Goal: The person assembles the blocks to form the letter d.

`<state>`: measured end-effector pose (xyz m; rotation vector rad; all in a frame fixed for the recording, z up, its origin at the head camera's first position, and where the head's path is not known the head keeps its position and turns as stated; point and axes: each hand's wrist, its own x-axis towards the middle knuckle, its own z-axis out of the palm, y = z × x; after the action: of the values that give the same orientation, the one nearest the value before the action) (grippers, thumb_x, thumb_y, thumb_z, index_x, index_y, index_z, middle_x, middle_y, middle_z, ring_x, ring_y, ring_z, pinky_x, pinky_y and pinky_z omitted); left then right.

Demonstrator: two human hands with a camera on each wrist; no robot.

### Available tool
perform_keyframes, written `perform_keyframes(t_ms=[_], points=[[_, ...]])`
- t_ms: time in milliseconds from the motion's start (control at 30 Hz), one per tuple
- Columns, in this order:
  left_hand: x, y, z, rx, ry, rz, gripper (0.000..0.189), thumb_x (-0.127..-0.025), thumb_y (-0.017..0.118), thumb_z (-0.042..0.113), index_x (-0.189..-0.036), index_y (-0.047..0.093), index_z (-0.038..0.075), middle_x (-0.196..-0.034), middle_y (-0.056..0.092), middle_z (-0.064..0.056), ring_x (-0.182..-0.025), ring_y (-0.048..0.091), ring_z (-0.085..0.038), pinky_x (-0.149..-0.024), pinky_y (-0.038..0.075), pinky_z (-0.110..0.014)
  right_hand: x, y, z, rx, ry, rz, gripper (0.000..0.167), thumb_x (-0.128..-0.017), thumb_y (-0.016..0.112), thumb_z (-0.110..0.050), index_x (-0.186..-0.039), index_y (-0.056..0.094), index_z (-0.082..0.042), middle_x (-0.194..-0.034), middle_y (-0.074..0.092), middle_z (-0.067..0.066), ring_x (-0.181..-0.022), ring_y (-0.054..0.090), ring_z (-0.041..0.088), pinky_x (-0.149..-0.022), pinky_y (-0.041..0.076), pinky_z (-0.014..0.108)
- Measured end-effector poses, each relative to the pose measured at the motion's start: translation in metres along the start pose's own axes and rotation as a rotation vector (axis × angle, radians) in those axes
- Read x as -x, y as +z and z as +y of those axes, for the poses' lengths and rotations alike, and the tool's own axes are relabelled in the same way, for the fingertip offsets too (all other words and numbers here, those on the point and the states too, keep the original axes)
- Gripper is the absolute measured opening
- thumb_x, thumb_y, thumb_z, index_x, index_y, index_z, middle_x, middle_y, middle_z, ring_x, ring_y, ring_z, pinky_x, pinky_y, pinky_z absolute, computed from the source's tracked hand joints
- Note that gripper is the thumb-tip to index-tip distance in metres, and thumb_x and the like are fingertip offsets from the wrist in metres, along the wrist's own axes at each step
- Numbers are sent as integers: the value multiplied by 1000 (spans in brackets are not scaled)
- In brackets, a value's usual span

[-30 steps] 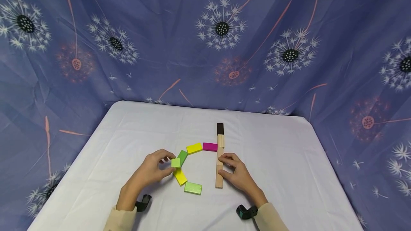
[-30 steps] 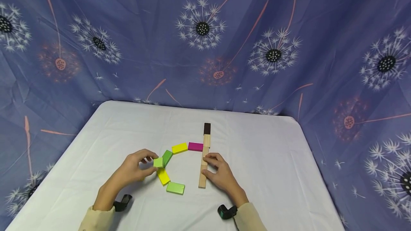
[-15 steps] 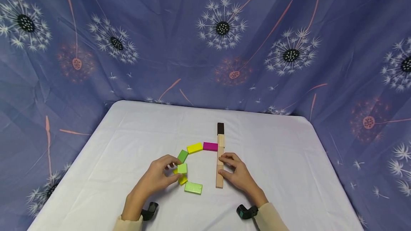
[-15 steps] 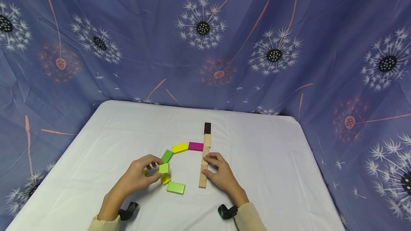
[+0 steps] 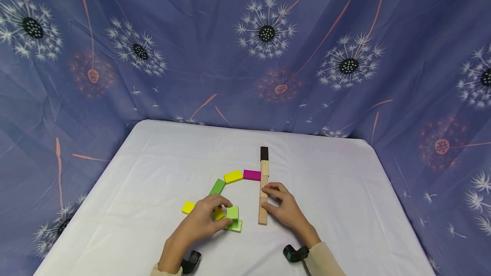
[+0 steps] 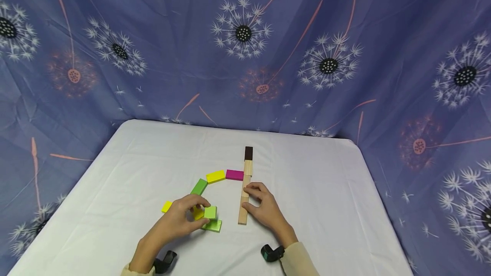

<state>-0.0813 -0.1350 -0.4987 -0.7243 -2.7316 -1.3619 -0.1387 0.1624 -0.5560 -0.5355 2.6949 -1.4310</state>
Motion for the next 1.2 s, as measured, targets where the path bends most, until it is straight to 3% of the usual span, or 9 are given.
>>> perform_keyframes(t_ms=[100, 467, 733, 1067, 1200], points=[[0, 8, 3, 0, -24, -37, 32, -82, 87, 18, -111, 71, 20, -108, 70, 13, -95, 65, -17, -86, 57, -32, 0, 0, 1, 2, -6, 0, 45, -87, 84, -21, -129, 72, -12, -135, 60, -5, -121, 59, 17, -96, 51, 30], [-2, 31, 8, -42, -5, -118, 28, -84, 86, 24, -109, 72, 21, -108, 68, 15, -103, 60, -9, -92, 54, -29, 0, 1, 2, 9, -23, 12, 44, -87, 83, -22, -129, 73, -12, -134, 61, -5, -121, 59, 17, -94, 51, 30], [-3, 46, 10, -157, 32, -71, 29, -80, 88, 26, -104, 73, 22, -106, 70, 12, -105, 58, -10, -95, 51, -33, 1, 0, 1, 8, -41, 14, 44, -87, 84, -20, -128, 73, -11, -133, 61, -4, -120, 59, 17, -93, 51, 29], [-12, 51, 12, -320, -35, -179, 28, -81, 87, 35, -104, 75, 22, -108, 70, 10, -109, 58, -14, -98, 46, -42, 0, -1, 2, -2, -39, 10, 45, -87, 83, -21, -129, 72, -11, -134, 61, -3, -121, 59, 18, -93, 51, 29], [-12, 50, 15, -345, -47, -188, 28, -80, 88, 35, -102, 76, 22, -106, 69, 10, -108, 58, -15, -96, 45, -44, 0, -1, 2, -7, -33, 5, 45, -88, 83, -22, -130, 72, -11, -134, 61, -4, -122, 59, 18, -95, 51, 30]])
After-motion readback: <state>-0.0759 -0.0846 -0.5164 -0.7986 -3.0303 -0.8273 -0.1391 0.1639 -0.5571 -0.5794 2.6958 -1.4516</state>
